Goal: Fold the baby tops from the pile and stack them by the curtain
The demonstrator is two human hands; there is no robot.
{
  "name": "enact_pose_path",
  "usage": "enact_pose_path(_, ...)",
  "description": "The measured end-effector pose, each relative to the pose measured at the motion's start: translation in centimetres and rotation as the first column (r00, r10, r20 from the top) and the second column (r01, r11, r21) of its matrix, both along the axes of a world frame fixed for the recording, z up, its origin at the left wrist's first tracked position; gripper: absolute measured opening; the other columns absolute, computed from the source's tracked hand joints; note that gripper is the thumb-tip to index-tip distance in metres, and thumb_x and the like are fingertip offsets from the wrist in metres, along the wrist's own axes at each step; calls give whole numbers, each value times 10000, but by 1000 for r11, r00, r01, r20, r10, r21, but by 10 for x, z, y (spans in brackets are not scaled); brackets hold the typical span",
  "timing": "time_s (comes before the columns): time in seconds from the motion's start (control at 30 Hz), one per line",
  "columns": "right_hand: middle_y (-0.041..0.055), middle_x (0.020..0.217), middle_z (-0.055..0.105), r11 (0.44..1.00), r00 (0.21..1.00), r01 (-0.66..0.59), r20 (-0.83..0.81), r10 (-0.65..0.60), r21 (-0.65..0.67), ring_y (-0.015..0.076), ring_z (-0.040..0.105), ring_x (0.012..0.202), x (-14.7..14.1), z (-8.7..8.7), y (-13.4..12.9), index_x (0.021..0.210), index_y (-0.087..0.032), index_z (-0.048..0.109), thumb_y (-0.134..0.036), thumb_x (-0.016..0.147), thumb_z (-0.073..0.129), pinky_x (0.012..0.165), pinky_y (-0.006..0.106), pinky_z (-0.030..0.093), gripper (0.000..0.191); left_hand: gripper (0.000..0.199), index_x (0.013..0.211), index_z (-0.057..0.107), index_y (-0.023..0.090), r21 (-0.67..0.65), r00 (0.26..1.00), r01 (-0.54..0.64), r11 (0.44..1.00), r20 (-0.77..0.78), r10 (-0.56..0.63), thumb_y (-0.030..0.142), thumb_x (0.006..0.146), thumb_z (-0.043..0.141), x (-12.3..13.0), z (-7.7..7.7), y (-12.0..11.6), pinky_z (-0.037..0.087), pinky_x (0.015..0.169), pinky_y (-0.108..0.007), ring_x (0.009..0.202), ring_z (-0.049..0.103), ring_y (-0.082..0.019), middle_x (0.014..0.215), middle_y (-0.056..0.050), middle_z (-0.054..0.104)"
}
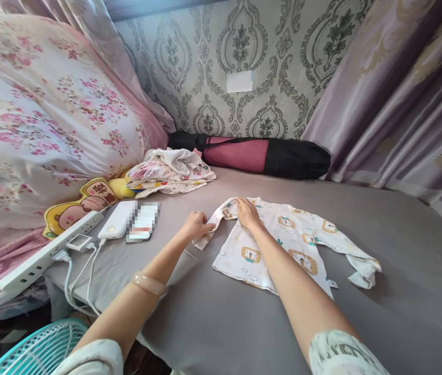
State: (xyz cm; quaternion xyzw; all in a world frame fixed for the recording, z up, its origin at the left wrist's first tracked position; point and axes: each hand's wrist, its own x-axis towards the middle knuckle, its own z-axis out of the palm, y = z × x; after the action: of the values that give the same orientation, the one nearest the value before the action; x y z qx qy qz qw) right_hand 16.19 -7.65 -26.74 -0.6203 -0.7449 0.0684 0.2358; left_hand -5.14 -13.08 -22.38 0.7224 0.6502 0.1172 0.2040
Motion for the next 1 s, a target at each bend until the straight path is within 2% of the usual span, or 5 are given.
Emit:
enact_pose_path(0.13, 111, 1317, 599, 1000, 1000, 4, 14, -5, 20, 192, 507, 1231, 1, -4, 0, 1282, -123, 596, -161, 982, 319, 1063, 284, 333, 411, 274, 829, 632, 175, -24, 999, -1, 1000, -51, -1, 409, 687, 653, 12, 2, 1, 431, 730, -252, 961, 592, -236, 902, -69, 643)
enact_pose_path(0.3, 108, 1328, 595, 999, 1000, 10, 3, -11, 35, 193, 509, 1229, 1, -6, 1, 1295, -103, 581, -152, 980, 322, 1065, 277, 330, 411, 102, 678, 567, 188, -176, 995, 60, 983, 87, -45, 273, 651, 617, 19, 17, 8, 348, 557, -233, 681, 554, -162, 627, 22, 536)
enact_pose_path(0.6, 94, 1330, 588, 1000, 999, 18, 37, -19, 15, 187, 498, 1234, -1, -2, -4, 1260, -156, 590, -212, 999, 321, 1059, 294, 333, 380, 301, 934, 550, 171, 29, 988, 31, 999, 153, -35, 325, 679, 591, -30, 24, 59, 385, 591, -228, 723, 545, -153, 783, 1, 595)
enact_pose_path(0.83, 106, 1545, 372, 992, 992, 36, 127, -20, -123, 228, 280, 1433, -7, 5, -10, 1440, -154, 441, -348, 1016, 286, 1161, 399, 182, 491, 514, 908, 652, 195, -206, 993, 75, 976, 105, -54, 511, 521, 773, -76, 30, 77, 415, 622, -224, 820, 591, -189, 844, -16, 641)
enact_pose_path(1.0, 104, 1577, 310, 984, 990, 44, 143, -19, -175, 239, 228, 1457, -10, 10, -13, 1477, -164, 401, -389, 1013, 257, 1166, 407, 155, 536, 446, 712, 602, 200, -437, 883, 47, 898, 438, 167, 494, 477, 841, -100, 22, 86, 446, 579, -232, 691, 604, -154, 711, 3, 632)
